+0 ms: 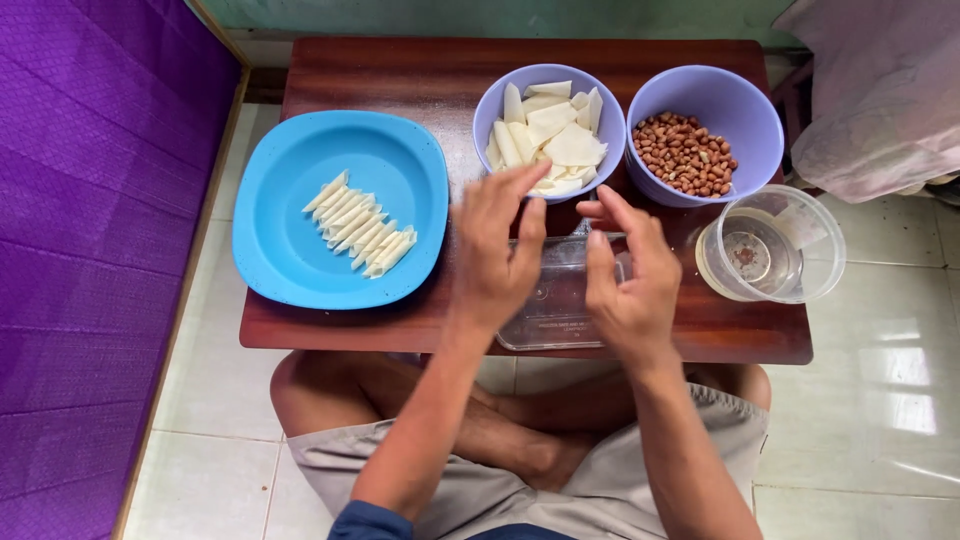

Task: Manually assembling nut rolls by placing a nut on a wrapper and rolling it into a cylinder.

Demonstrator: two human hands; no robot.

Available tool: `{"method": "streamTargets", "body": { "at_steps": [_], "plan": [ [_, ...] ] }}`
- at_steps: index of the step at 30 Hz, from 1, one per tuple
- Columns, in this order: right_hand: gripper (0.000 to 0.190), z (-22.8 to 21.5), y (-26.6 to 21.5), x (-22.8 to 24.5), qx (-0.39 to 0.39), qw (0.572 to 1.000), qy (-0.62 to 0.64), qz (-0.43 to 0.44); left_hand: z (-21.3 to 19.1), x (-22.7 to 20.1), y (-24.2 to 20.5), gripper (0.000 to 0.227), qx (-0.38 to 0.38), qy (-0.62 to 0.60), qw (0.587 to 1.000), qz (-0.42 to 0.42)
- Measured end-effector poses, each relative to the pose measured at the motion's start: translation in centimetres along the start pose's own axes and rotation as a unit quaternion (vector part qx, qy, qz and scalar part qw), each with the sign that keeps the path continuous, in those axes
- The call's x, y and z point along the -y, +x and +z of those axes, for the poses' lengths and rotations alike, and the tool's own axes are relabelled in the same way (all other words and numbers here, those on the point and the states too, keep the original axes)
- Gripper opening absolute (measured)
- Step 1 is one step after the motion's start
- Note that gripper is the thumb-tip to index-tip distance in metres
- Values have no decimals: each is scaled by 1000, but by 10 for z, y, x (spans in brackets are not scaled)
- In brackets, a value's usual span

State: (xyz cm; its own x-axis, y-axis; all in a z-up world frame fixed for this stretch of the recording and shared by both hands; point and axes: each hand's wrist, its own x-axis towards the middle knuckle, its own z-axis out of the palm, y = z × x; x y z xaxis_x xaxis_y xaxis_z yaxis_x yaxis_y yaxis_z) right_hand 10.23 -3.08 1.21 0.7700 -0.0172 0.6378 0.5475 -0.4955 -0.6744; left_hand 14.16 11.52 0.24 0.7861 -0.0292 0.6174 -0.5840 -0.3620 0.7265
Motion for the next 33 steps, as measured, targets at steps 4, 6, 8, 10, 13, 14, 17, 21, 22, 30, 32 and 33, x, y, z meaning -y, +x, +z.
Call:
{"method": "streamTargets", "body": {
  "at_steps": [4, 6, 8, 10, 13, 14, 17, 21, 22, 30, 32, 33],
  "plan": [
    [33, -5, 28, -14, 57, 993, -66, -83, -22, 17, 17, 26, 72, 208, 975, 10],
    [28, -4, 32, -26, 85, 980, -138, -110, -31, 16, 21, 14, 122, 217, 968, 21],
    [28, -6, 33, -27, 89, 980, -141, -106, -36, 16, 19, 13, 130, 213, 968, 24],
    [28, -8, 33, -24, 94, 980, -143, -102, -40, 14, 17, 12, 136, 210, 968, 25],
    [24, -14, 28, -19, 116, 975, -163, -92, -40, 11, 25, 14, 133, 199, 971, 14],
    [27, -16, 26, -17, 113, 980, -149, -71, -38, 14, 30, 10, 132, 216, 967, 24],
    [31, -13, 24, -14, 63, 990, -101, -71, -25, 23, 52, 15, 156, 255, 954, 21],
    [33, -2, 16, -29, -37, 991, -65, -113, 4, 36, 70, 42, 230, 352, 906, -44],
    [33, -1, 16, -32, -38, 991, -64, -114, 9, 43, 71, 42, 229, 353, 906, -43],
    [27, -4, 11, -37, -94, 986, -53, -130, -10, 41, 76, 13, 100, 276, 956, 6],
    [25, -6, 10, -36, -103, 984, -53, -132, -27, 13, 71, 11, 91, 175, 980, 14],
    [23, -6, 10, -35, -112, 983, -53, -134, -36, -1, 69, 11, 80, 73, 994, 23]
  ]
}}
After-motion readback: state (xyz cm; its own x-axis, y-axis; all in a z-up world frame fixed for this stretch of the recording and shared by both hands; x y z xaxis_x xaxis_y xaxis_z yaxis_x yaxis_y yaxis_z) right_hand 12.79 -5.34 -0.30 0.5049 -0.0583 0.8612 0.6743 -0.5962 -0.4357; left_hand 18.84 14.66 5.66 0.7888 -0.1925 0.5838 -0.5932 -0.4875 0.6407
